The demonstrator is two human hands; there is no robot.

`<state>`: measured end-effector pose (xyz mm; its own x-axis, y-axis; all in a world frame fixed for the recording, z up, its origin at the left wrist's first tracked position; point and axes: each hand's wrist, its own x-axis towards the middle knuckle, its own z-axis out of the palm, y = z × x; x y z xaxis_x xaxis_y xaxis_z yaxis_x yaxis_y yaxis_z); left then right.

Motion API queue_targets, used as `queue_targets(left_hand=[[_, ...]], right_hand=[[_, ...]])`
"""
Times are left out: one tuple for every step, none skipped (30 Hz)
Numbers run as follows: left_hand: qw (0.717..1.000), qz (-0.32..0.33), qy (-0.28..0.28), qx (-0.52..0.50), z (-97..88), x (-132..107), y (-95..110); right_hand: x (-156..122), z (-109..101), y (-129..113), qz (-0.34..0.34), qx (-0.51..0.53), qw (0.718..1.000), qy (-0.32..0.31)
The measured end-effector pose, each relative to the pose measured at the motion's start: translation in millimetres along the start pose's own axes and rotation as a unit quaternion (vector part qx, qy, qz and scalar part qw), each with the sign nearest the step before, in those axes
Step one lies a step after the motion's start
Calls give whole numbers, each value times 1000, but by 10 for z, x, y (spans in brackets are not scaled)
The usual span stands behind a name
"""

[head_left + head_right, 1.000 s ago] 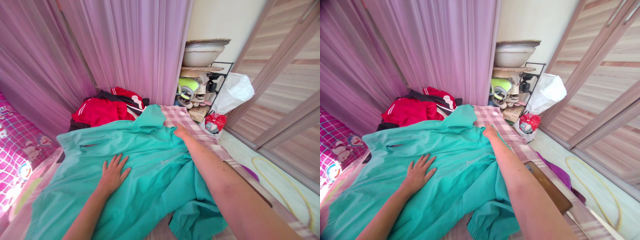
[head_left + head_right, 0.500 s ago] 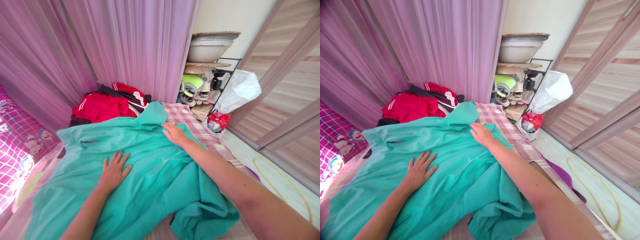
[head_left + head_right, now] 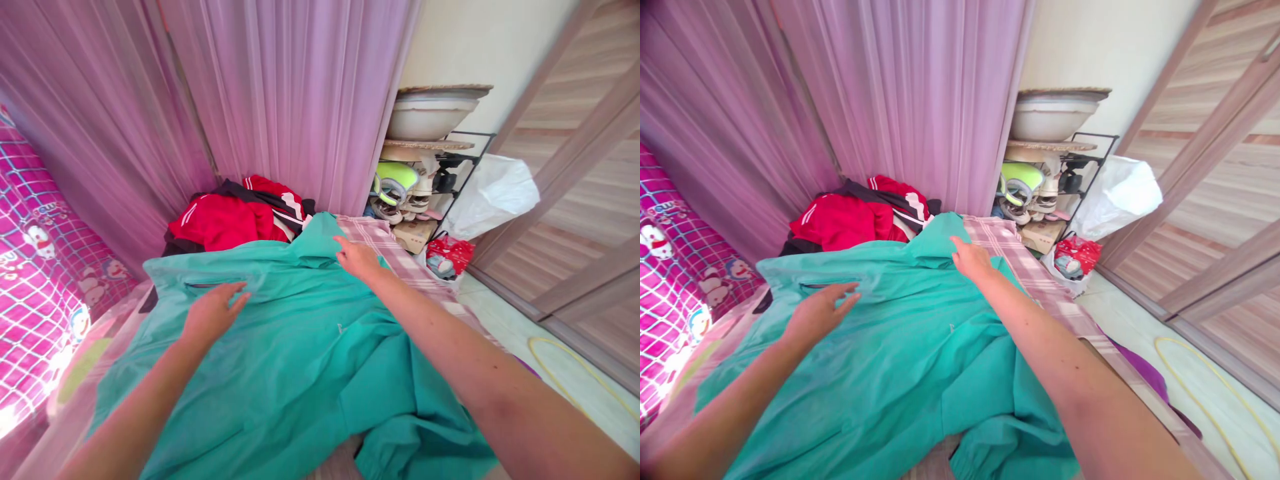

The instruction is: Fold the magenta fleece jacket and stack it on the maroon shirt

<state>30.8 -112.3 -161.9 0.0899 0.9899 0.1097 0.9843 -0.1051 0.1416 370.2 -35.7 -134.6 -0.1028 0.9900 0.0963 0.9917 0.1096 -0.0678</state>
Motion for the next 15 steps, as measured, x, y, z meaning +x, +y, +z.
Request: queue_targets(left_hand=[[999,-26,40,24,-153,101,-93],[995,-47,70,57,-291,200,-196],[991,-66,76,90,-407,291,-306],[988,-80,63,119,-496,371,-420],[985,-95,36,142,-556,437,-534],[982,-108,6,155,-590,491,-645],[980,-119,-18,158,-603,535,-750],[980,-129,-31,151,-600,574,-847],[982,-137,-30,129,-590,617,-935],[985,-144,-20,90,-579,669,-1015],[989,-147,-8,35,-571,739,-1088],[989,-145,7,-31,-571,833,-1155],[985,-138,24,-101,-579,951,-1219],[979,-120,46,-160,-594,1091,-1277],[972,-100,74,-198,-614,1248,-1329]], right_hand=[[64,-68,-58,-5,13,1000,20],[132,-117,-116,-15,30,999,28],[201,-143,-171,-23,55,998,20],[270,-146,-222,-25,85,996,0],[337,-127,-267,-22,118,993,-23],[402,-92,-303,-13,150,988,-46],[466,-45,-331,0,178,982,-63],[529,6,-349,14,200,977,-71],[594,52,-357,26,216,973,-72],[662,87,-356,38,226,971,-67],[735,107,-347,54,245,967,-51],[813,111,-333,74,274,959,-16],[896,99,-314,92,309,946,38],[981,76,-292,106,342,928,104],[1065,46,-268,111,367,907,172]])
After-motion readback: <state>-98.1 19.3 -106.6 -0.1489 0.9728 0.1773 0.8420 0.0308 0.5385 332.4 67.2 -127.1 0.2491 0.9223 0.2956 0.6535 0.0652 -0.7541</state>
